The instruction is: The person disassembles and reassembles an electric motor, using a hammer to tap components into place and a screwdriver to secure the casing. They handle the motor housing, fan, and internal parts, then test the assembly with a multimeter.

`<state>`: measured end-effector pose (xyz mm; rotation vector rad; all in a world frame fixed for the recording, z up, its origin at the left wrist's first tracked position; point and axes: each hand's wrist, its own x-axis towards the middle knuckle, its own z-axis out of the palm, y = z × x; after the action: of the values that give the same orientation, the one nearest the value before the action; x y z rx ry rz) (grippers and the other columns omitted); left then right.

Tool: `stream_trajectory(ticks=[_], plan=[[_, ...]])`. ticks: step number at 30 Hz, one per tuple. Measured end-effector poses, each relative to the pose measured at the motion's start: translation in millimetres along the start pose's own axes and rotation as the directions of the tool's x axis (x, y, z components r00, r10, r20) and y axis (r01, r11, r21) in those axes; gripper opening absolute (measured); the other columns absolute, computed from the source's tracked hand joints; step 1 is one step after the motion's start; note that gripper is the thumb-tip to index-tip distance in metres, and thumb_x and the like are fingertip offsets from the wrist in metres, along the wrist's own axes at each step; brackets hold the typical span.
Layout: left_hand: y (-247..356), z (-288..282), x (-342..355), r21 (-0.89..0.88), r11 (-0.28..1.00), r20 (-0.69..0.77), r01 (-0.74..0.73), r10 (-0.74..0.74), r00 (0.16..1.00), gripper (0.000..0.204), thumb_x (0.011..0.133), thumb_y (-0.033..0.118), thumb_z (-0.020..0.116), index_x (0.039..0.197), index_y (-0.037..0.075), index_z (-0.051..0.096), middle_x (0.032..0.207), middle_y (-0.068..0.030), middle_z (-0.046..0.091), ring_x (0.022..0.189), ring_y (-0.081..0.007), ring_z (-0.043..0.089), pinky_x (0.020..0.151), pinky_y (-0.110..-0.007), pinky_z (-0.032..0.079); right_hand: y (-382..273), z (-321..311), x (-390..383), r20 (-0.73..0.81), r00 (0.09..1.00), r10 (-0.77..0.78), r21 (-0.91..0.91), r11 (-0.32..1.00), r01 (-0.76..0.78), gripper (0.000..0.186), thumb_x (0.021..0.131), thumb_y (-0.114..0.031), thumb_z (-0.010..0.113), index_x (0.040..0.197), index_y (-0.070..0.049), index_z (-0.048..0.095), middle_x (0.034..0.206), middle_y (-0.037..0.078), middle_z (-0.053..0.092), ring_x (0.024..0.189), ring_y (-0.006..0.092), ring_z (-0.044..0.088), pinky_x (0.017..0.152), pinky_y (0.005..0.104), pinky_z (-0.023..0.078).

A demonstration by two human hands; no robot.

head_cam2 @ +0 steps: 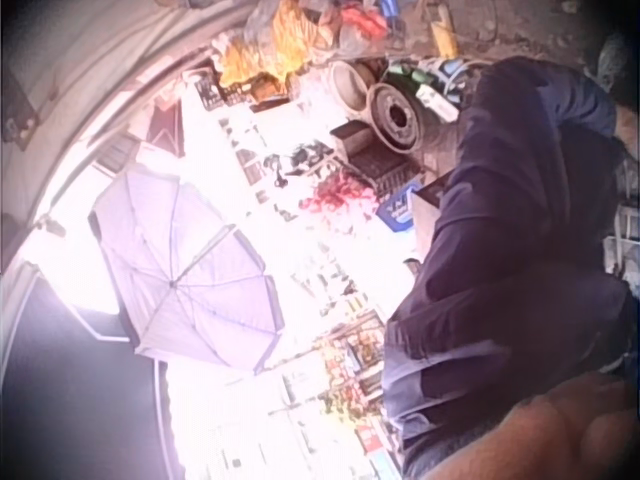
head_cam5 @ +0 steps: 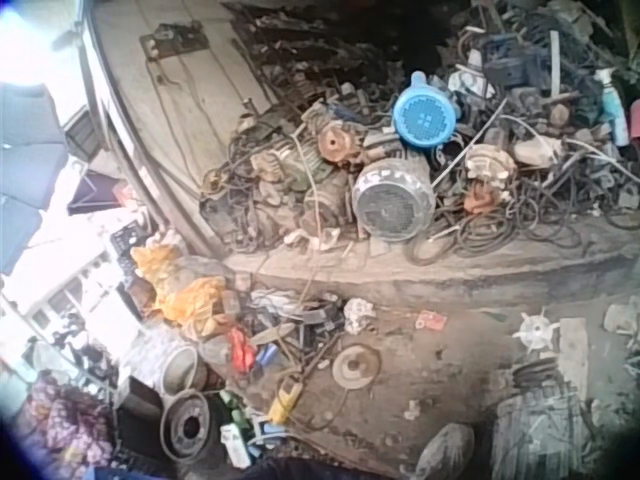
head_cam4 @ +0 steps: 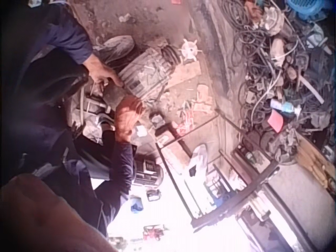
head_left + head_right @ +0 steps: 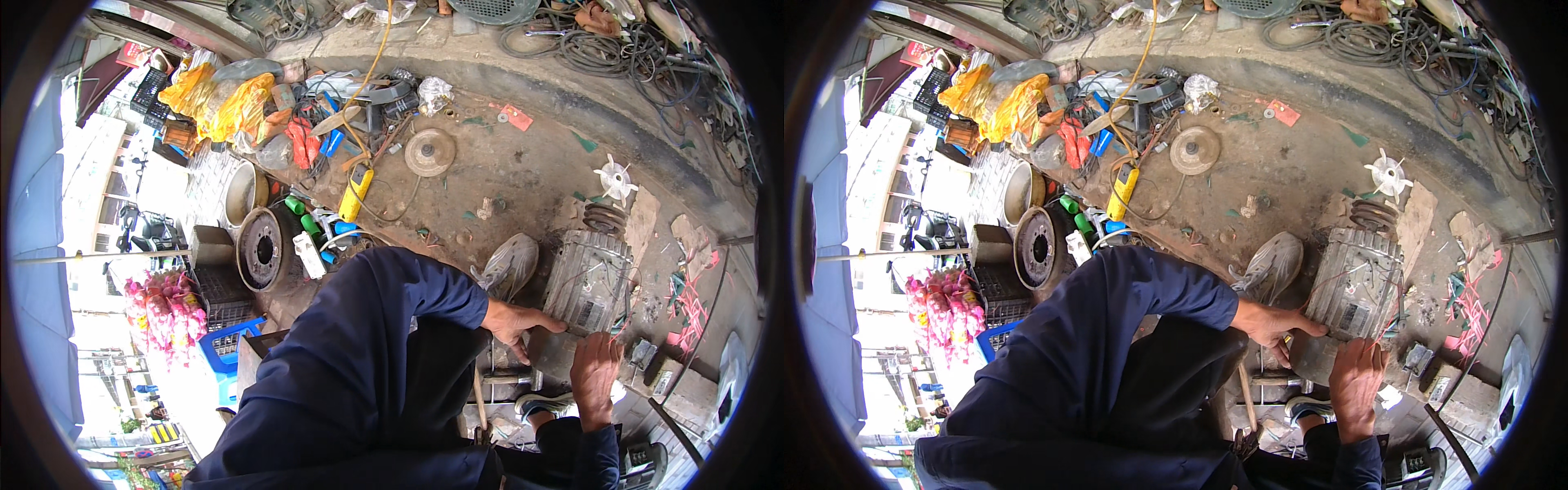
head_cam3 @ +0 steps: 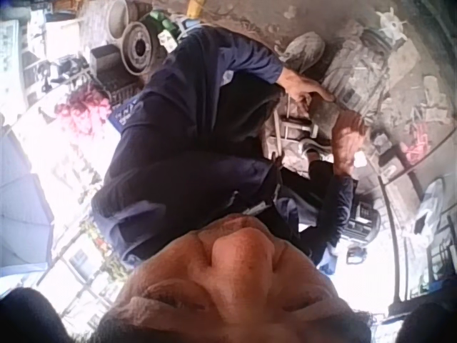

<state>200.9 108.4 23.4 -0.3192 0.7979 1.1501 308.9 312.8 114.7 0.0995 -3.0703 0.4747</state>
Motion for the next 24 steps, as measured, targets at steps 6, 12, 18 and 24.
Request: stream_trajectory(ticks=[6, 12, 18, 24], plan=[[-2, -3, 6, -0.001, 1.0, -0.053, 0.022, -0.022, 0.998, 0.068, 0.095, 0.053, 0.073, 0.149, 0.018, 0.052, 0.15, -0.0074, 0.052, 0.126, -0.0343, 0.063, 0.094, -0.053, 0.061, 0, 2, 2, -0.027, 0.999, -0.019, -0.084, 0.996, 0.017, 0.016, 0.094, -0.012, 0.066, 0.087, -0.003, 0.055, 0.087, 0.017, 0.057, 0.085, 0.0369, 0.059, 0.079, 0.0489, 0.042], [-2, -5, 9, -0.006, 1.0, -0.034, 0.022, -0.022, 0.999, 0.069, 0.095, 0.053, 0.073, 0.15, 0.018, 0.05, 0.153, -0.0074, 0.045, 0.13, -0.0362, 0.056, 0.096, -0.055, 0.059, -2, -7, 4, -0.076, 0.997, -0.003, -0.031, 1.0, 0.001, 0.018, 0.092, -0.014, 0.069, 0.088, -0.004, 0.055, 0.087, 0.017, 0.057, 0.085, 0.0371, 0.058, 0.079, 0.048, 0.041], [-1, -7, 5, -0.004, 1.0, 0.077, 0.01, -0.01, 0.997, 0.078, 0.094, 0.053, 0.074, 0.157, 0.021, 0.043, 0.165, -0.011, 0.032, 0.143, -0.0405, 0.044, 0.107, -0.061, 0.052, -5, -8, 5, -0.035, 0.998, -0.044, -0.011, 0.999, 0.044, 0.012, 0.089, -0.007, 0.064, 0.086, -0.004, 0.053, 0.085, 0.017, 0.055, 0.081, 0.0371, 0.056, 0.076, 0.0476, 0.039], [-2, -7, 7, -0.007, 1.0, 0.049, 0.019, -0.018, 0.999, 0.075, 0.094, 0.053, 0.074, 0.156, 0.021, 0.044, 0.164, -0.0109, 0.033, 0.14, -0.0378, 0.048, 0.105, -0.06, 0.054, -1, -6, 9, 0.053, 0.998, -0.043, -0.019, 0.999, 0.044, 0.013, 0.087, -0.007, 0.067, 0.084, -0.005, 0.055, 0.084, 0.016, 0.056, 0.083, 0.0347, 0.058, 0.079, 0.0457, 0.04]])
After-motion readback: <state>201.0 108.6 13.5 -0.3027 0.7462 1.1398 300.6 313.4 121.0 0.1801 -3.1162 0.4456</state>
